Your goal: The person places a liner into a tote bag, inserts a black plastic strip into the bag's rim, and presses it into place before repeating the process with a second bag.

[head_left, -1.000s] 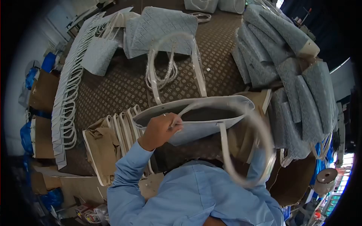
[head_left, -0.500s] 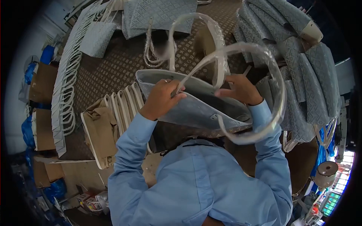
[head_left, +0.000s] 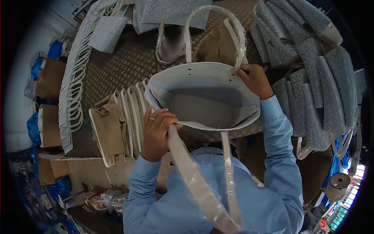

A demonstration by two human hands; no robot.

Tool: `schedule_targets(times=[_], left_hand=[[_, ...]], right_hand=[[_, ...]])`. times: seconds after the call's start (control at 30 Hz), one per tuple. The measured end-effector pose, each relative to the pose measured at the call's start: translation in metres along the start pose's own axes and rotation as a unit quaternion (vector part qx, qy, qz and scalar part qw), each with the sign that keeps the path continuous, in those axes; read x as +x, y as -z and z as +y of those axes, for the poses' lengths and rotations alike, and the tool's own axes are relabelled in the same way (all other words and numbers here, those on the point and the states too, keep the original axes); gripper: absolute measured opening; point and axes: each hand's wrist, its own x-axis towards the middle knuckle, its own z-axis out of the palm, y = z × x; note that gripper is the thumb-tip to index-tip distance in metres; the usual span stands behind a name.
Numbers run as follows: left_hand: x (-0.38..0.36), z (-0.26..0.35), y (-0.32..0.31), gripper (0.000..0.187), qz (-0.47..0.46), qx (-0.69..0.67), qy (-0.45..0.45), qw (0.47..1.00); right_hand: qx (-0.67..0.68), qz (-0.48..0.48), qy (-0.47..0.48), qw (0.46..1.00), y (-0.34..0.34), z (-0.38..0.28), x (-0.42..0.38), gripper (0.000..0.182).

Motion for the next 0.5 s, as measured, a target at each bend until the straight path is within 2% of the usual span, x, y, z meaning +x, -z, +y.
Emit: schedule_targets(times=[0.13,0.23,0.37,0.43,0.47,0.5], left_hand=[[-0.016,-0.003,-0.003,0.019,-0.014,-0.039,0.03,0.999],[-0.016,-0.002,-0.004,0.021,-0.013,-0.079,0.034,0.996],[-0.007,0.003,-0.005,0.024,-0.014,-0.1,0.042,0.994],[0.0,-0.002,-0.005,0.027,-0.041,0.03,-0.011,0.999],[0.009,-0.001,-0.005,0.026,-0.042,-0.01,0.016,0.999],[0.018,-0.004,-0.009,0.025,-0.037,-0.028,0.014,0.999]], right_hand=[[0.007,0.034,0.023,0.999,-0.004,-0.001,-0.009,0.026],[0.027,0.026,-0.003,0.999,-0.004,-0.002,-0.013,0.027],[0.007,0.023,0.019,1.0,-0.002,-0.005,-0.018,0.029],[0.082,-0.016,-0.001,0.997,0.001,-0.006,-0.022,0.03],[0.082,-0.009,0.019,0.996,0.002,-0.01,-0.021,0.03],[0.085,-0.035,-0.007,0.996,0.004,-0.012,-0.022,0.029]])
